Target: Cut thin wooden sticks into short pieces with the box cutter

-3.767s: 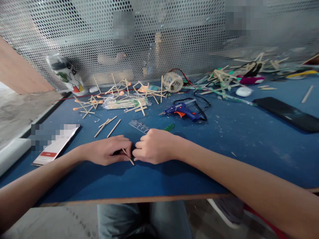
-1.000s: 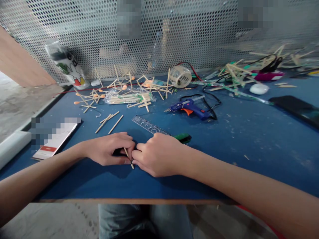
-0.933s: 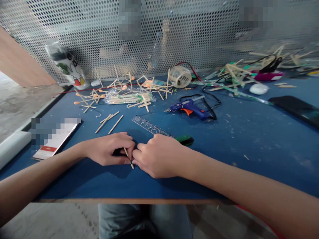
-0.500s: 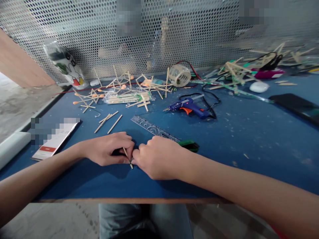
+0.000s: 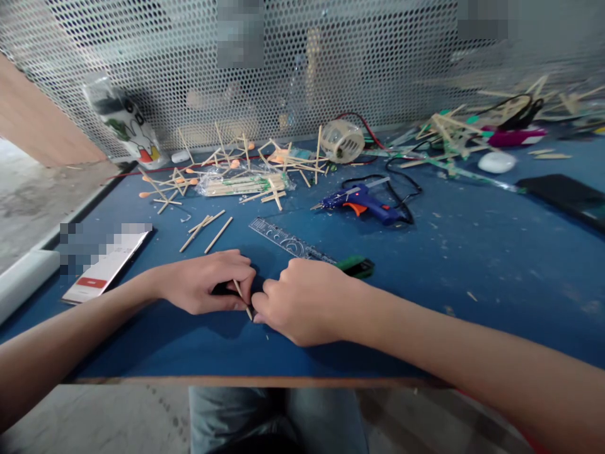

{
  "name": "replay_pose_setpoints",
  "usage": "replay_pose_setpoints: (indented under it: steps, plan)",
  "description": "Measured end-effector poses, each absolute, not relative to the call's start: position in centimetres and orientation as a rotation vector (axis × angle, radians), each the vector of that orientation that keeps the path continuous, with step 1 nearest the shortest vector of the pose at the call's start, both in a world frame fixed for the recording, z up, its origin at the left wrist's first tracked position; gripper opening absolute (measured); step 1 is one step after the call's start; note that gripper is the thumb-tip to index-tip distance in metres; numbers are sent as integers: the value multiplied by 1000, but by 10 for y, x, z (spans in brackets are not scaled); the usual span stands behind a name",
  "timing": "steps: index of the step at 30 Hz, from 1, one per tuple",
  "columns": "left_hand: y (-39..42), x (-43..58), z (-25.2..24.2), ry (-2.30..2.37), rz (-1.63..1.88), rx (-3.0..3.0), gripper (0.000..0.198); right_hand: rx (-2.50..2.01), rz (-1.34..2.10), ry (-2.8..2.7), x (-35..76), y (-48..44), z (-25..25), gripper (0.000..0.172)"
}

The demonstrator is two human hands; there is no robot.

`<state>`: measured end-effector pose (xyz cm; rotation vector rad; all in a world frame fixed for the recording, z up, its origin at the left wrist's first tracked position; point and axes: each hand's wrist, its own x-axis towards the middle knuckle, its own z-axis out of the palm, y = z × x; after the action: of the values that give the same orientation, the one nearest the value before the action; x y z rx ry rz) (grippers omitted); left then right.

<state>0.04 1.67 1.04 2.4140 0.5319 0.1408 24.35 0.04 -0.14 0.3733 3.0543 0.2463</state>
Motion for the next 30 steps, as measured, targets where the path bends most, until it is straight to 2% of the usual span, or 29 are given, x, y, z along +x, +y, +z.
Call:
replay_pose_setpoints:
  steps: [4,11,18,24,30]
  plan:
    - [17,-1,9,525,149,2400,8,297,312,3130,247,12,-6,29]
    - [17,-1,10,518,151,2410,9,349,354,3205,247,12,-15,15]
    - [16,-1,12,539,133,2407,9,375,370,3227,247,11,-15,18]
    - [17,-1,10,531,149,2390,9,314,428,3314,248,13,-16,31]
    - [17,-1,8,523,153,2381,8,192,419,3335,250,22,-14,30]
